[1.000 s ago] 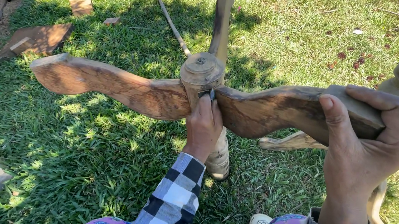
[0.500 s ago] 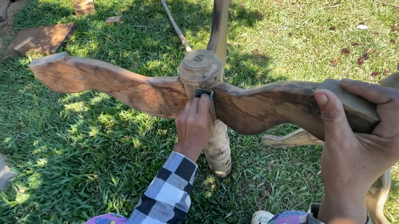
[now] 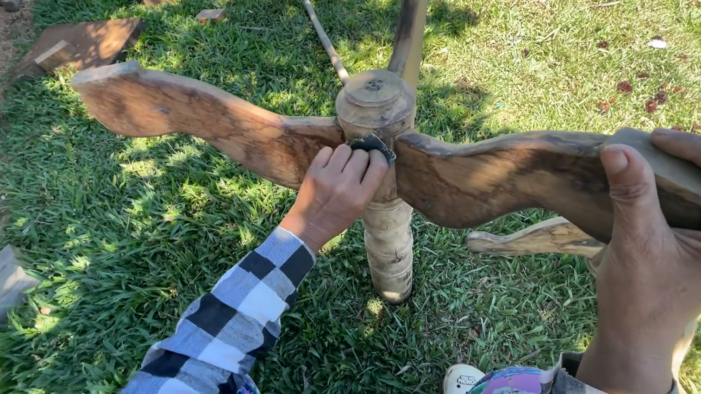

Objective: The person is sanding the wooden base of a piece of furniture using a piece of sandpaper.

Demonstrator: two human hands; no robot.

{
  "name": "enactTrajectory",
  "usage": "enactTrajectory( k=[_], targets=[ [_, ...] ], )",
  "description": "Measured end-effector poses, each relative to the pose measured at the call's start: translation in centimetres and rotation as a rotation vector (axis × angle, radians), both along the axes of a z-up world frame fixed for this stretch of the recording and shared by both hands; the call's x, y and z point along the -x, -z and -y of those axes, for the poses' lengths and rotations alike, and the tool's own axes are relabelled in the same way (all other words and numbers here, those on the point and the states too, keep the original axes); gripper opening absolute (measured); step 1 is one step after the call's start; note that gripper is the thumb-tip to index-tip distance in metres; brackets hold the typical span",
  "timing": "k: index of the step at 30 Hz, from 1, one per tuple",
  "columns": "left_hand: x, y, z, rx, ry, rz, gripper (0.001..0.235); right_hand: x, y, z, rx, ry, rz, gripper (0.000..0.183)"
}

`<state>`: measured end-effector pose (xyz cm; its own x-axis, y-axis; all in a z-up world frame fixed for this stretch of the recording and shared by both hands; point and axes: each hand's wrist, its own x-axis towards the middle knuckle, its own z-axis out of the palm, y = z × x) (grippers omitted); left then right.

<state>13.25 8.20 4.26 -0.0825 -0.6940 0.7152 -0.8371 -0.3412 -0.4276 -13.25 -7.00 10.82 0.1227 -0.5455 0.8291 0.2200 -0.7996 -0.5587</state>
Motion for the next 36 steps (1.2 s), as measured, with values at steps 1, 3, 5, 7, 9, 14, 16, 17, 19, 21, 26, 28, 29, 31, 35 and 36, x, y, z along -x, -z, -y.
enactTrajectory(
  k=[1, 3, 5, 7, 9, 14, 16, 17, 19, 21, 26, 28, 29, 31, 35, 36],
  targets=[
    [-0.8, 2.1, 0.1, 0.002, -0.005, 0.003, 0.017, 0.0, 0.2, 0.2, 0.002, -0.005, 0.003, 0.031],
    [-2.6, 6.0, 0.7, -0.065, 0.015, 0.035, 0.022, 0.1, 1.0, 0.7, 0.030, 0.046, -0.018, 0.030],
    [-2.2, 7.5, 0.3, -0.116, 0.036, 0.052, 0.021, 0.1, 2.2, 1.2, 0.042, 0.057, -0.020, 0.028],
    [-2.0, 7.9, 0.2, -0.151, 0.048, 0.055, 0.020, 0.2, 2.7, 1.7, 0.071, 0.057, -0.033, 0.026],
    [-2.4, 6.6, 0.0, -0.113, 0.086, 0.047, 0.019, 0.1, 2.3, 1.8, 0.131, 0.077, -0.046, 0.026],
    [-1.9, 1.8, -0.8, 0.035, -0.007, 0.054, 0.022, 0.2, 1.9, 1.2, 0.015, -0.005, -0.002, 0.029],
    [-2.0, 3.8, -0.2, -0.007, -0.056, 0.078, 0.021, 0.0, 1.9, 1.7, -0.012, -0.019, 0.024, 0.028],
    [-2.0, 5.4, 0.2, -0.009, -0.049, 0.067, 0.020, -0.1, 1.9, 1.9, 0.023, 0.006, 0.012, 0.028],
    [-1.7, 7.9, 0.5, -0.021, -0.037, 0.050, 0.019, 0.2, 2.1, 1.7, 0.048, 0.037, -0.007, 0.028],
    [-1.3, 9.2, 0.6, -0.138, 0.048, 0.035, 0.025, 0.2, 2.0, 1.6, 0.021, 0.017, 0.010, 0.029],
    [-2.2, 4.6, 0.1, -0.114, 0.064, 0.081, 0.020, 0.2, 1.8, 1.8, 0.055, 0.034, 0.000, 0.025],
    [-2.0, 2.3, 0.0, -0.079, 0.052, 0.094, 0.019, 0.2, 1.6, 1.5, 0.030, 0.024, 0.004, 0.025],
    [-1.7, 1.5, -0.1, -0.033, 0.039, 0.075, 0.016, 0.2, 1.3, 1.2, -0.027, -0.004, 0.022, 0.026],
    [-1.4, 1.3, 0.1, 0.019, 0.018, 0.060, 0.014, -0.1, 1.2, 1.4, -0.079, -0.040, 0.043, 0.027],
    [-1.0, 5.6, 1.2, 0.007, 0.042, 0.043, 0.014, 0.2, 1.2, 1.2, 0.033, 0.006, 0.027, 0.025],
    [-1.0, 7.0, 1.4, -0.033, 0.067, 0.073, 0.017, 0.1, 0.6, 0.7, 0.063, 0.002, 0.035, 0.027]
  ],
)
